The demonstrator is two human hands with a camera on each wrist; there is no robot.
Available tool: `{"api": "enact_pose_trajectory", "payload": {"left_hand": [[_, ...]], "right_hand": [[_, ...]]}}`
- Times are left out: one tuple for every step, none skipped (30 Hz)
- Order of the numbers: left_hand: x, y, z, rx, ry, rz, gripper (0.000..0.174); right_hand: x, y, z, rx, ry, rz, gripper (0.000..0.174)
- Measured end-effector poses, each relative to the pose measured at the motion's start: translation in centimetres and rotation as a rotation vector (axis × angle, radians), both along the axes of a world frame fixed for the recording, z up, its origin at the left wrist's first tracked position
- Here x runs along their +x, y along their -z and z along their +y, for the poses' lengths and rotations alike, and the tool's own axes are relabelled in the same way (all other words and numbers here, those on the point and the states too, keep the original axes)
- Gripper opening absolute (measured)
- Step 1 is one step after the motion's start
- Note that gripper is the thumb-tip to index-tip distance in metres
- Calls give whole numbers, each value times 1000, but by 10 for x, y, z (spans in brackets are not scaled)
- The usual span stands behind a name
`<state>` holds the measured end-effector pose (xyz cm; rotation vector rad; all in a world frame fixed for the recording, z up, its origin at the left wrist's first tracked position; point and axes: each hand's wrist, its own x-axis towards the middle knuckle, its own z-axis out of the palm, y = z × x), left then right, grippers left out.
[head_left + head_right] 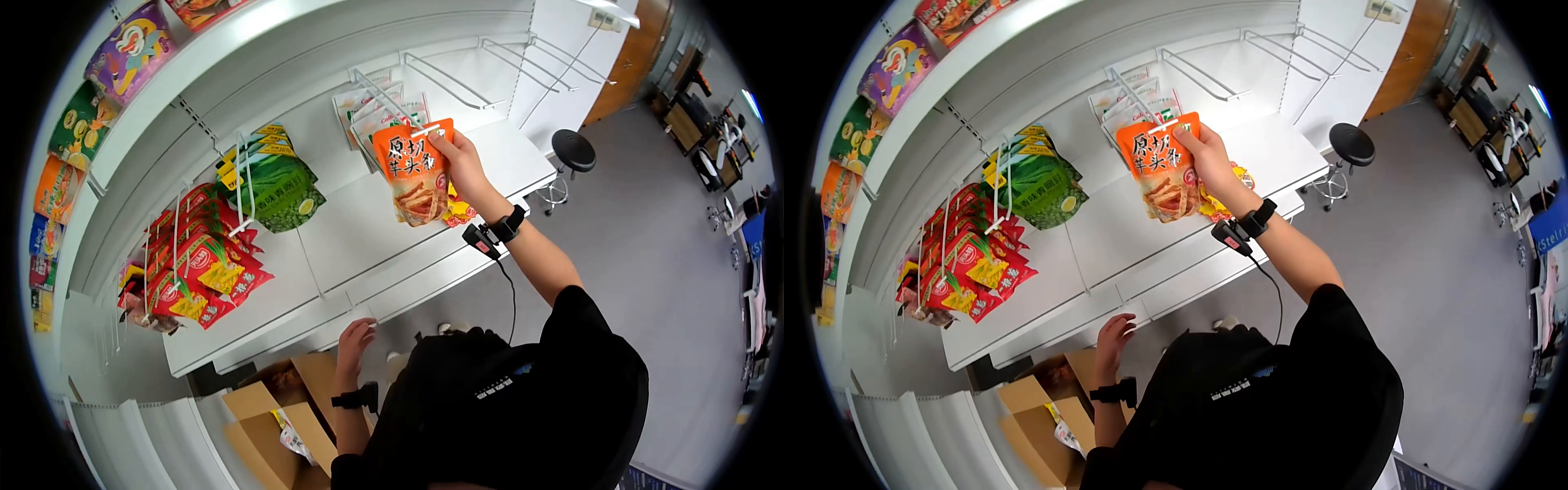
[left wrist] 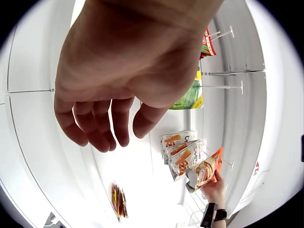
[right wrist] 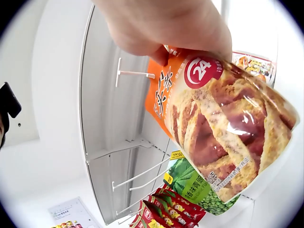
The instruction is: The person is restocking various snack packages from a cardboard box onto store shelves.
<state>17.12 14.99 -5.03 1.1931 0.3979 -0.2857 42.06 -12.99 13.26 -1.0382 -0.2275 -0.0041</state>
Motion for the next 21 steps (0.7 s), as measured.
{"api": "enact_pose_trajectory", "payload": {"left_hand": [[-3, 6, -2, 18, 14, -3, 23], [-6, 8, -5, 20, -21, 8, 23], [-10, 10, -9, 21, -58, 16, 23], [-16, 12, -13, 19, -97, 25, 23], [-22, 14, -17, 24, -141, 35, 22], [-30, 16, -21, 29, -187, 46, 22], [-37, 18, -25, 34, -233, 57, 22], [-45, 19, -28, 34, -263, 63, 22], [-53, 19, -32, 34, -291, 66, 22], [-60, 19, -37, 33, -322, 67, 22], [-68, 19, -42, 29, -348, 74, 23], [-76, 15, -47, 25, -372, 81, 23], [-83, 12, -52, 20, -395, 89, 24], [-91, 11, -56, 18, -422, 96, 24], [-99, 10, -59, 16, -445, 105, 25], [-105, 9, -61, 17, -465, 114, 25], [-111, 7, -63, 22, -485, 127, 25], [-117, 3, -64, 27, -502, 142, 25], [-124, 1, -64, 32, -517, 157, 25], [-130, 2, -62, 33, -519, 160, 25], [-134, 5, -60, 33, -517, 159, 25]], "right_hand": [[1, -1, 0, 0, -16, 4, 22], [5, -1, 0, 0, -34, 4, 22], [11, 2, 0, -19, -41, 26, 23], [16, 4, 0, -24, -51, 24, 22], [20, 6, 0, -31, -62, 23, 22], [25, 7, 1, -38, -75, 22, 22], [33, 11, 2, -37, -69, 17, 21], [42, 14, 3, -52, -71, 15, 21], [49, 18, 4, -67, -72, 9, 20], [56, 20, 5, -82, -74, 2, 20], [63, 22, 7, -80, -64, -12, 20], [66, 20, 9, -78, -65, -17, 20], [69, 19, 11, -77, -65, -19, 20], [71, 17, 12, -76, -62, -18, 19], [71, 14, 14, -82, -50, -17, 20], [70, 11, 14, -88, -52, -12, 20], [70, 9, 13, -95, -52, -2, 21], [72, 10, 14, -104, -51, 11, 21], [76, 16, 14, -100, -42, 12, 23], [75, 20, 13, -63, -34, 4, 27], [69, 20, 9, -111, 16, 26, 29]]}}
